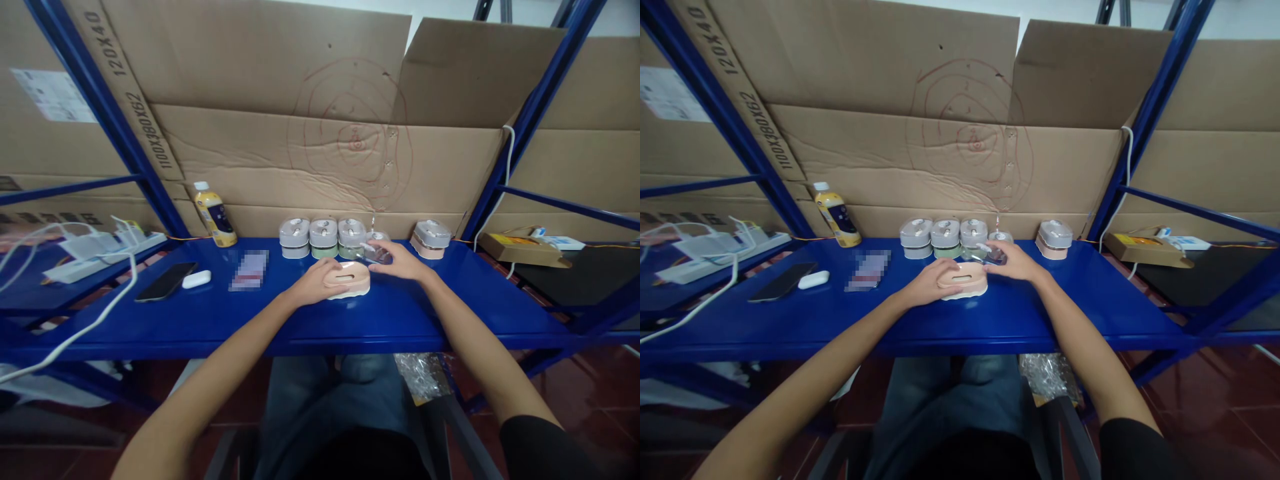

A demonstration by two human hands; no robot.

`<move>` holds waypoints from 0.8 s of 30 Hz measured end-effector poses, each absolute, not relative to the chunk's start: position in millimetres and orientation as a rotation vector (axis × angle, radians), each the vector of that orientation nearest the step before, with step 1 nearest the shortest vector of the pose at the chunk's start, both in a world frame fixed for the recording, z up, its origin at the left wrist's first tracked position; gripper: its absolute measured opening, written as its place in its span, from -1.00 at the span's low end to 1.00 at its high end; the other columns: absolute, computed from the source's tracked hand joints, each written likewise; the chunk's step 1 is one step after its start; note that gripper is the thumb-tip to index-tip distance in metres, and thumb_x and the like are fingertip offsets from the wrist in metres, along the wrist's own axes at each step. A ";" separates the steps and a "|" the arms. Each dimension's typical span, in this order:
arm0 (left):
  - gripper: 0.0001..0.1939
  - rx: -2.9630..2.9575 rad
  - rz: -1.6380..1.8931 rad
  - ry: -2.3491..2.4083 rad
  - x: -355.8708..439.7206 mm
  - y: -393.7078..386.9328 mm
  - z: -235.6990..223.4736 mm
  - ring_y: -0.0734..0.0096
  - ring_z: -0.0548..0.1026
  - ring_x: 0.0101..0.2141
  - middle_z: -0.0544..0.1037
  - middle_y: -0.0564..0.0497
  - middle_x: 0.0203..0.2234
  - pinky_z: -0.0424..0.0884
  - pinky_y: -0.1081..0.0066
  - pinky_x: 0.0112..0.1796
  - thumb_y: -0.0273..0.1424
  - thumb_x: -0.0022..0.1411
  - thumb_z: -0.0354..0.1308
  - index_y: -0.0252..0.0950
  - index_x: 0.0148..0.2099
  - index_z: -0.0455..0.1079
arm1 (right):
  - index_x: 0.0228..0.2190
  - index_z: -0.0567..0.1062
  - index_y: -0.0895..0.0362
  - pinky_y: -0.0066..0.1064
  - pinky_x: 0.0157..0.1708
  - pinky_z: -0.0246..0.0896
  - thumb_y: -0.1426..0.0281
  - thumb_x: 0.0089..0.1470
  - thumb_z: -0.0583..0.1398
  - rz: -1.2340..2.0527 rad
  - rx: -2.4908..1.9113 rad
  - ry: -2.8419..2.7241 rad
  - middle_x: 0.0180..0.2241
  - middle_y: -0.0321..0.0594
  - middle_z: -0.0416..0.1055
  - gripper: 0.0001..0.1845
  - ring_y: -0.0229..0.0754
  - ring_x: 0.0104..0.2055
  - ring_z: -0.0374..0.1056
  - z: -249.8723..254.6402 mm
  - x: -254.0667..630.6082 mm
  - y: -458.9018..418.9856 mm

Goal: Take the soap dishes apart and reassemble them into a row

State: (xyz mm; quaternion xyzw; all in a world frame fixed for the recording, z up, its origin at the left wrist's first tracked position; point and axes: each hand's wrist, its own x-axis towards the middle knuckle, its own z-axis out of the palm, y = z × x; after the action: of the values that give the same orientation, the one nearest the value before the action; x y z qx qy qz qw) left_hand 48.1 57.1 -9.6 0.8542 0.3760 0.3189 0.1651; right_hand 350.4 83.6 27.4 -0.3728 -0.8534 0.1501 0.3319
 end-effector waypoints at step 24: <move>0.32 2.224 0.926 1.080 60.4 59.6 -21.0 -0.16 0.43 0.20 0.41 -0.24 0.20 0.38 -0.07 0.18 0.01 -0.18 0.58 -0.18 0.48 -0.04 | 0.31 0.37 -0.03 0.06 0.16 0.33 -0.05 -0.06 0.46 0.387 -0.913 -2.540 0.06 -0.06 0.44 -0.03 0.11 0.09 0.43 16.7 312.4 67.8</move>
State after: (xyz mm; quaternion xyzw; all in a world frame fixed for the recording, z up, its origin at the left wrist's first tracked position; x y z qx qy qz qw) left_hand 60.4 59.6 -21.0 0.8161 0.3962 0.3396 0.2483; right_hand 312.4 67.8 16.7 -0.3278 -0.9115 0.1389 0.2060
